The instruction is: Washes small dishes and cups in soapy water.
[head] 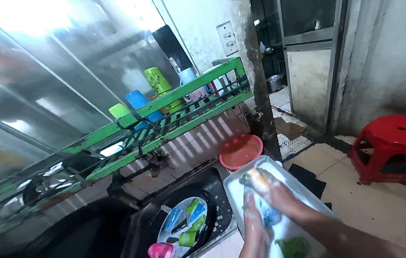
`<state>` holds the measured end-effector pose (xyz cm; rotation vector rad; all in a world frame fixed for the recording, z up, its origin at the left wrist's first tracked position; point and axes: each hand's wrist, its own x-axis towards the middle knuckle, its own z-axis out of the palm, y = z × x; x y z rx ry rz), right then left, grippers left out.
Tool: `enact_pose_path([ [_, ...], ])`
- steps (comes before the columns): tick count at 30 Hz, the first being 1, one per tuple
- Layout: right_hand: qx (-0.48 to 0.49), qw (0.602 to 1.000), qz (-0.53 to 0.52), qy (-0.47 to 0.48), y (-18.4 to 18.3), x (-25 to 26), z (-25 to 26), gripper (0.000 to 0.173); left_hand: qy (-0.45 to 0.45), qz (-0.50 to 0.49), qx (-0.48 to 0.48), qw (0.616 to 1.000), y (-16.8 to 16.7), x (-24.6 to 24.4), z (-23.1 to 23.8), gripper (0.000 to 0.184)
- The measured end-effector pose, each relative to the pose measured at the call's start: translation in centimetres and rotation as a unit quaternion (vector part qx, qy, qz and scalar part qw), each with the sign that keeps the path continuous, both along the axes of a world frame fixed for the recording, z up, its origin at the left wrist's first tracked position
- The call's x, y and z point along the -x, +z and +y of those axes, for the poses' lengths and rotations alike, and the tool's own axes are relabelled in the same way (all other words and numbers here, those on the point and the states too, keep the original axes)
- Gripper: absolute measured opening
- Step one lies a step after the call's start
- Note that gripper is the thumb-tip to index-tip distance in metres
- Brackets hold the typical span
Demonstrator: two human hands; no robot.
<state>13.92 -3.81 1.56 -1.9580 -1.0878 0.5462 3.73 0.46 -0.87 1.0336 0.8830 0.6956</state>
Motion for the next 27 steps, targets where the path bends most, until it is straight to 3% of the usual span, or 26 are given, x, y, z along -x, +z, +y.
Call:
enact_pose_path([
  [2,0.001,0.999,0.018,-0.026,0.0,-0.4,0.6,0.059,0.013,-0.013,-0.007,1.0,-0.4,-0.1,0.2,0.05],
  [7,0.051,0.99,-0.065,0.117,1.5,4.5,-2.0,0.066,0.067,-0.014,-0.057,0.996,-1.3,1.7,3.3,0.038],
  [10,0.041,0.998,0.007,0.049,1.4,2.5,-0.4,0.065,0.009,0.068,-0.048,0.997,1.1,1.8,1.7,0.046],
  [12,0.056,0.998,-0.007,-0.007,1.9,0.1,1.2,0.061,-0.062,0.053,-0.077,0.994,0.3,1.4,0.8,0.059],
  [13,0.07,0.996,-0.051,-0.007,2.1,-0.5,1.7,0.056,-0.105,0.057,-0.123,0.985,-0.5,1.2,1.0,0.08],
  [15,0.114,0.978,-0.17,0.031,3.1,0.0,1.7,0.043,-0.142,0.133,-0.234,0.953,-1.5,0.7,1.6,0.105],
  [16,0.121,0.972,-0.195,0.05,3.4,0.4,1.7,0.038,-0.14,0.157,-0.255,0.944,-1.6,0.6,1.6,0.105],
  [18,0.1,0.986,-0.127,0.047,3.3,-0.1,1.8,0.044,-0.127,0.098,-0.18,0.97,-0.6,1.1,1.3,0.093],
  [19,0.061,0.996,-0.053,0.029,2.8,-0.9,1.8,0.049,-0.117,0.025,-0.092,0.989,0.4,1.6,0.8,0.08],
  [21,-0.06,0.993,0.098,-0.026,1.5,-2.1,1.5,0.055,-0.102,-0.107,0.084,0.985,2.2,2.4,0.4,0.048],
  [23,-0.055,0.995,0.075,-0.029,1.9,-2.3,1.6,0.056,-0.138,-0.142,0.135,0.971,2.3,2.7,1.0,0.043],
  [25,0.064,0.994,-0.082,0.018,3.0,-1.3,2.0,0.05,-0.187,-0.022,0.001,0.982,1.5,2.2,1.7,0.058],
  [27,0.132,0.976,-0.162,0.053,4.4,0.5,1.8,0.038,-0.192,0.132,-0.157,0.96,1.0,1.1,1.9,0.085],
])
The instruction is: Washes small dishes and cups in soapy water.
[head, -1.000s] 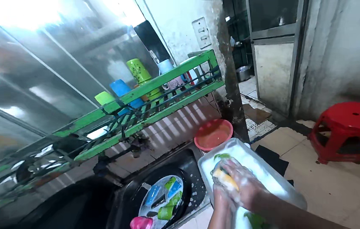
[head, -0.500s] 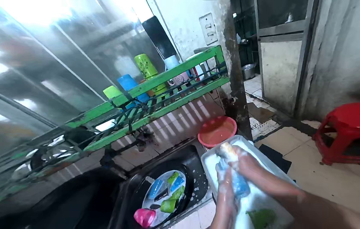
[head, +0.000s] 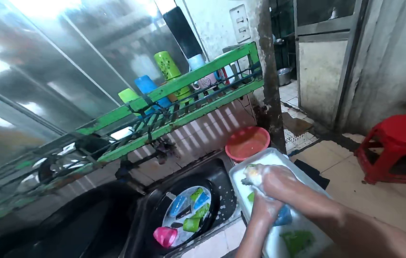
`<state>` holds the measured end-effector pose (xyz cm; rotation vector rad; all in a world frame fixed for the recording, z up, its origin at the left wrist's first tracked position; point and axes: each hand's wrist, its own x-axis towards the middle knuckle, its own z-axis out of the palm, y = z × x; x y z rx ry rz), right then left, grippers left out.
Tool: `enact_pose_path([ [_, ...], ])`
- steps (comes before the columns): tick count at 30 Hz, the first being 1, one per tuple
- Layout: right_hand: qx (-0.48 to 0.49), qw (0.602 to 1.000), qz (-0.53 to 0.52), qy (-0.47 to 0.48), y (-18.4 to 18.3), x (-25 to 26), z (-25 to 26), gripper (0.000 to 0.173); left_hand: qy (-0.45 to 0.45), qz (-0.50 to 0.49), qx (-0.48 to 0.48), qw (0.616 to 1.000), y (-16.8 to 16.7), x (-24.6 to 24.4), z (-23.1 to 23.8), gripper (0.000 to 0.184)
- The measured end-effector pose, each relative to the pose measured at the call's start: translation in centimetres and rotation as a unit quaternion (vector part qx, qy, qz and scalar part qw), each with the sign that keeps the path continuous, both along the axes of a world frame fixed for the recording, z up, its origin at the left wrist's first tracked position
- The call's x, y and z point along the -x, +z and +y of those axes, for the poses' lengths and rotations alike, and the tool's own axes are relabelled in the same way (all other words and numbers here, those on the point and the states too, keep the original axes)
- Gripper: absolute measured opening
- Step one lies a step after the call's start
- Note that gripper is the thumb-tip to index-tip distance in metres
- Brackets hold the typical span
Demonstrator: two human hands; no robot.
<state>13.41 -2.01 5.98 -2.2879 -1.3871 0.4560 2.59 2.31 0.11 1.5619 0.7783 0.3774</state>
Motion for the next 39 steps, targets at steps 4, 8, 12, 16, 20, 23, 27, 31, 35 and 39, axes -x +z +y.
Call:
enact_pose_path([
  [4,-0.158,0.972,0.167,-0.038,-1.6,-2.0,-0.3,0.052,0.05,-0.146,0.206,0.966,1.2,1.1,-0.5,0.067],
  [8,-0.15,0.982,0.109,-0.028,-1.7,-2.0,-0.5,0.049,0.007,-0.157,0.241,0.958,1.4,1.3,-0.3,0.05],
  [12,-0.087,0.992,0.079,-0.038,-1.5,-0.8,-0.8,0.046,0.015,-0.01,0.01,1.0,0.4,0.2,-0.3,0.089],
  [16,-0.284,0.939,0.159,-0.111,-4.7,0.0,-1.8,0.049,0.127,-0.188,0.191,0.955,1.4,0.6,-0.4,0.05],
  [20,-0.295,0.95,0.106,0.005,-5.6,4.6,-3.7,0.053,0.226,-0.163,0.04,0.96,0.3,1.3,0.7,0.035],
  [23,-0.255,0.955,0.15,0.004,-4.9,3.8,-2.7,0.054,0.199,-0.1,0.006,0.975,0.2,1.7,0.2,0.035],
  [27,-0.217,0.948,0.213,-0.097,-1.6,-0.5,0.3,0.062,0.103,-0.277,0.318,0.901,1.0,0.9,-0.4,0.057],
  [31,-0.101,0.986,0.127,-0.048,0.5,-1.8,1.0,0.057,0.029,-0.199,0.284,0.938,0.7,1.5,-0.1,0.038],
  [35,-0.138,0.982,0.116,-0.056,-1.6,-1.3,0.8,0.052,0.083,-0.155,0.218,0.96,0.4,0.9,-0.3,0.064],
  [39,-0.185,0.974,0.132,-0.011,-4.3,2.2,-1.6,0.055,0.231,-0.266,0.326,0.877,1.0,0.2,0.7,0.04],
])
